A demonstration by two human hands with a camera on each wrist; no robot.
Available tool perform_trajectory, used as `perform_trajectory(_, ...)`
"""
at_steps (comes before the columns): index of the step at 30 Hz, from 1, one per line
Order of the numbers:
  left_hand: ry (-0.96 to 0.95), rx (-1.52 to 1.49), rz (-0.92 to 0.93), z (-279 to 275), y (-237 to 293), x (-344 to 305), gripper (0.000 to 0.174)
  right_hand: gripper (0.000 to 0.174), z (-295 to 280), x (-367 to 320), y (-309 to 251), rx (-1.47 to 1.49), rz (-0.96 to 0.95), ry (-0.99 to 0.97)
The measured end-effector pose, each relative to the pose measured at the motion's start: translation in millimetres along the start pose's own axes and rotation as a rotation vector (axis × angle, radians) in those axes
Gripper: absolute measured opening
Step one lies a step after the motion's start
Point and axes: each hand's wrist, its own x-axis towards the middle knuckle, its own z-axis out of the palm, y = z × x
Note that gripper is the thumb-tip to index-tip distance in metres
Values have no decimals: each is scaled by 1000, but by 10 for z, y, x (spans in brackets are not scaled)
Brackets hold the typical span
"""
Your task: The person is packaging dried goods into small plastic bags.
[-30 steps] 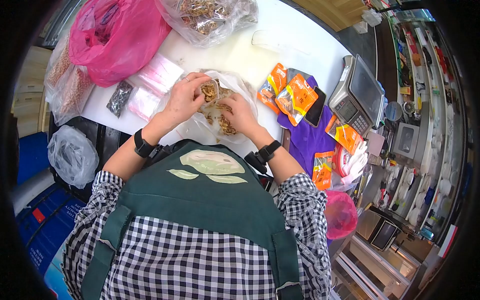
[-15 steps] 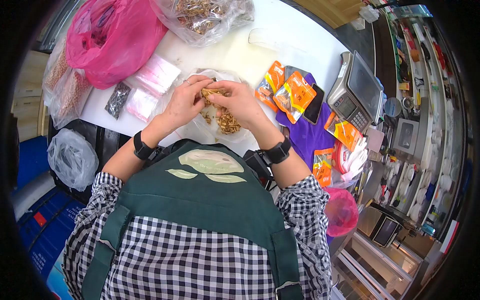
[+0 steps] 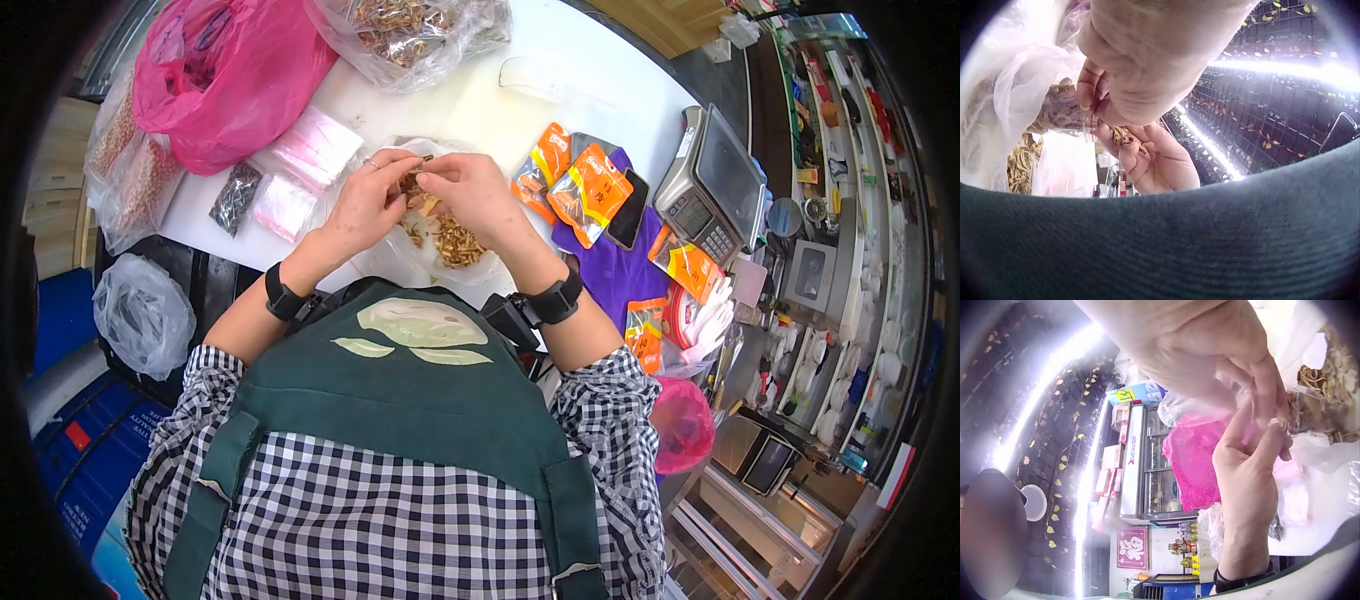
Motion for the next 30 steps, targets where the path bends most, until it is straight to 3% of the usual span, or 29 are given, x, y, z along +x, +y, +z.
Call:
perform_trajectory(7,21,7,12,-8,-4,5,45,32,37,-35,125,-52,-161,-73)
perform_trajectory(12,26,9,1,-39,-30,9,45,28,40,-51,198,-219,-329,27)
perform_trajectory(16,1,15,-37,-88,51,22,41,28,40,-94,160,-225,-301,-60)
perform_trajectory(22,54,21,7,-67,-64,4,47,25,64,-116,154,-336,-429,117)
perform_trajectory(24,56,22,-5,-74,-88,16,46,26,74,-198,99,-503,-593,125)
perform_trajectory(30,56,-26,-42,-111,20,51,46,27,107,-236,156,-499,-782,120)
